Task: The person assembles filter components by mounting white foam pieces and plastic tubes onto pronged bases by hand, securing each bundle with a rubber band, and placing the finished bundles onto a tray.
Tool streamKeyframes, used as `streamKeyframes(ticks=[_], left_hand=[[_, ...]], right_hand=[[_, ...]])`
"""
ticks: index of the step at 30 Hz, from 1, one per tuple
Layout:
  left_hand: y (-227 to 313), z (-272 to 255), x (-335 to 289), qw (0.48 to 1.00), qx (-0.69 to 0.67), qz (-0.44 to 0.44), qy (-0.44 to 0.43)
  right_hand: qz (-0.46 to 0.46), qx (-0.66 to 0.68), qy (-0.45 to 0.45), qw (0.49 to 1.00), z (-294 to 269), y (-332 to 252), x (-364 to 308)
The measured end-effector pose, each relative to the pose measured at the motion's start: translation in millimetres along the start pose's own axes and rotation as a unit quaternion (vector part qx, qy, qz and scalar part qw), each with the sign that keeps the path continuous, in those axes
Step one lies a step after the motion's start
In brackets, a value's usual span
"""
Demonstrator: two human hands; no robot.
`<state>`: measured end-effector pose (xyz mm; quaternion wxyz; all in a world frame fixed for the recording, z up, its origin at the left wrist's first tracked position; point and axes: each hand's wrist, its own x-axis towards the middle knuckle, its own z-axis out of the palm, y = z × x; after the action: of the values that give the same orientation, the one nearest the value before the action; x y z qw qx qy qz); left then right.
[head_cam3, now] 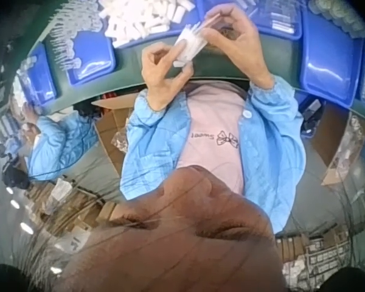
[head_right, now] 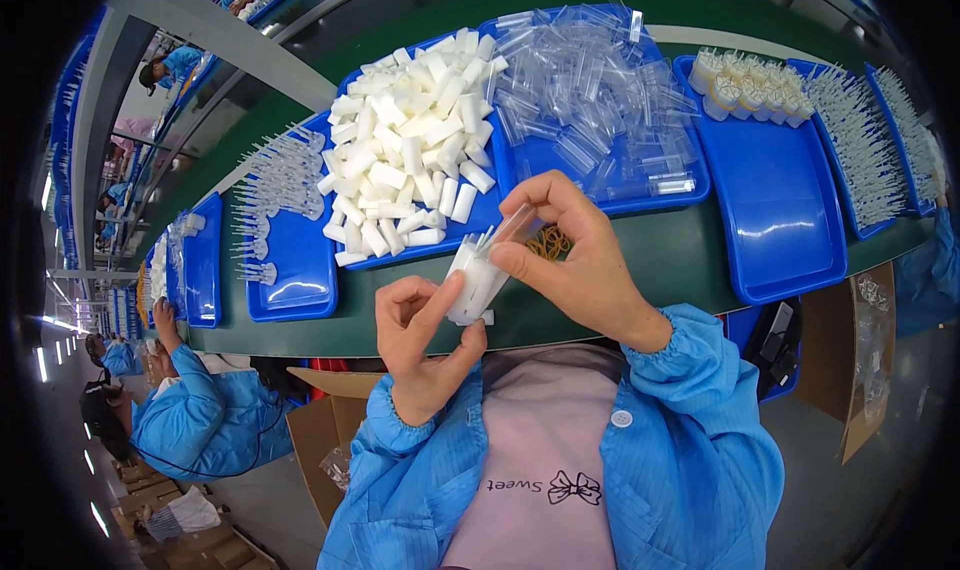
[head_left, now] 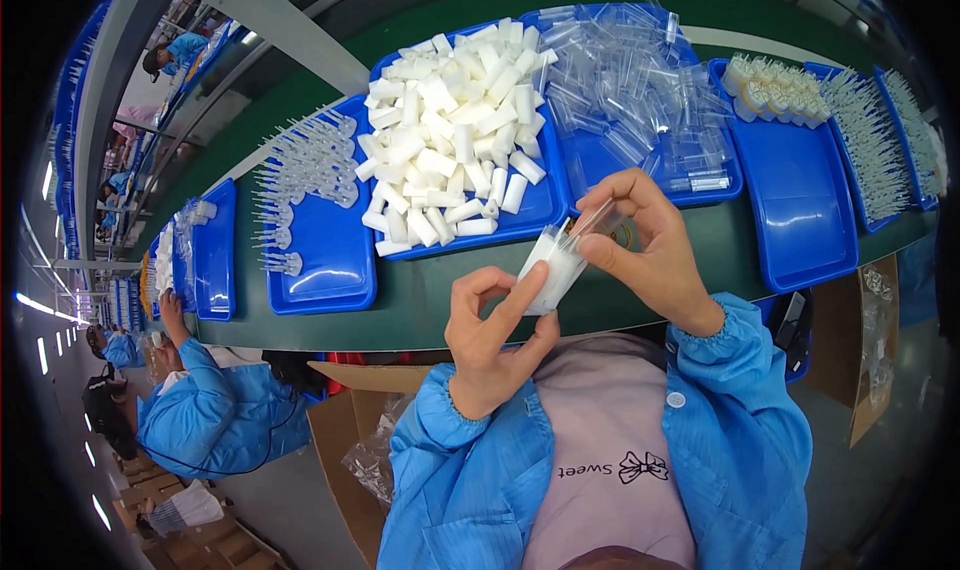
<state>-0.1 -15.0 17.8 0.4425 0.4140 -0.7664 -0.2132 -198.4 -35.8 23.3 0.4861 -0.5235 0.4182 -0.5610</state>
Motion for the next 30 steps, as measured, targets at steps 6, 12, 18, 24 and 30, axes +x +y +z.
streamKeyframes(ticks=[6,12,18,24,30], left_hand=[[3,-2,5,0.999,0.023,0.030,-0.013],[0,2,2,0.999,0.024,0.031,-0.026],[-1,8,0,1.000,-0.007,0.008,-0.014],[2,11,3,1.000,-0.023,0.015,0.003],[4,13,3,0.999,-0.018,0.032,-0.012]], right_hand=[[0.043,-0.002,-0.061,0.997,-10,-10,6],[0.006,-0.037,-0.058,0.998,-11,-8,4],[-0.031,-0.104,-0.027,0.994,-13,-11,-8],[0.017,0.076,0.011,0.997,-19,-7,-18],[0.013,-0.007,0.065,0.998,-26,-5,-11]])
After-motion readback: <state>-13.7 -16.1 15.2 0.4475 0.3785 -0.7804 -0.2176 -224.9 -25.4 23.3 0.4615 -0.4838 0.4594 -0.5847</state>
